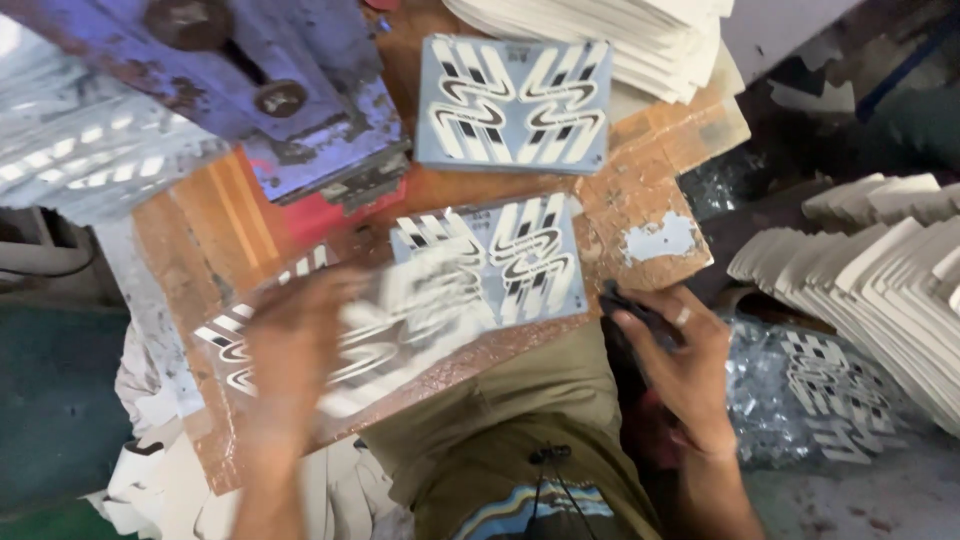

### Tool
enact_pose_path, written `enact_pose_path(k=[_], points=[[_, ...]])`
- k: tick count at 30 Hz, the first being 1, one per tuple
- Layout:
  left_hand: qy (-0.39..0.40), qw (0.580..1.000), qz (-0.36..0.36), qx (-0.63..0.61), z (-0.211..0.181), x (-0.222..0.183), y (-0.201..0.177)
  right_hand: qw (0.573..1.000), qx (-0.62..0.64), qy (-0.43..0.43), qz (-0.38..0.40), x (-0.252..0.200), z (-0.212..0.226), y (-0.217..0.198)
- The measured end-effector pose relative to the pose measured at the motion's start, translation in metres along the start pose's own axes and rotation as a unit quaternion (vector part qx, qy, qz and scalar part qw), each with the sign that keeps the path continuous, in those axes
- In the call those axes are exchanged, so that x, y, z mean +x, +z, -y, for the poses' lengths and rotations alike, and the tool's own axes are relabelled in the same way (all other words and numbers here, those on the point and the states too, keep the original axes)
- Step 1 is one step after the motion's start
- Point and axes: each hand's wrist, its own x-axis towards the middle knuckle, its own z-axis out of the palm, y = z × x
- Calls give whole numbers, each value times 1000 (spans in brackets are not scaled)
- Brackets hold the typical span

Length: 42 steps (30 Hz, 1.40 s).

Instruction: The recorder is weeding excess material from die-cut stickers using a small hand tool.

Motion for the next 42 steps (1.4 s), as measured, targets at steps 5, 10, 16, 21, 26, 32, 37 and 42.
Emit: enact_pose_path(k=[5, 10, 16, 21, 26, 32, 37, 42], points=[[-92, 977, 31, 190, 40, -30, -8, 988, -105, -111, -3, 29, 13, 27], [-21, 999, -26, -36, -33, 37, 71, 986, -142, -86, 8, 40, 17, 55], [-28, 998, 59, -5, -49, 68, 112, 953, -244, -182, 2, 21, 8, 58], [74, 996, -38, -40, -51, 67, 104, 966, -147, -181, 111, 63, 30, 71], [61, 997, -41, -38, -49, 66, 108, 942, -228, -235, 78, 80, 13, 105], [103, 991, -73, -45, -47, 51, 80, 972, -71, -58, 215, 37, 33, 47], [-109, 993, 25, -46, 11, -25, -16, 994, -46, -35, 96, 3, -12, 1], [-65, 997, -35, 11, 12, -12, 26, 988, -116, -91, -40, 19, 5, 35]])
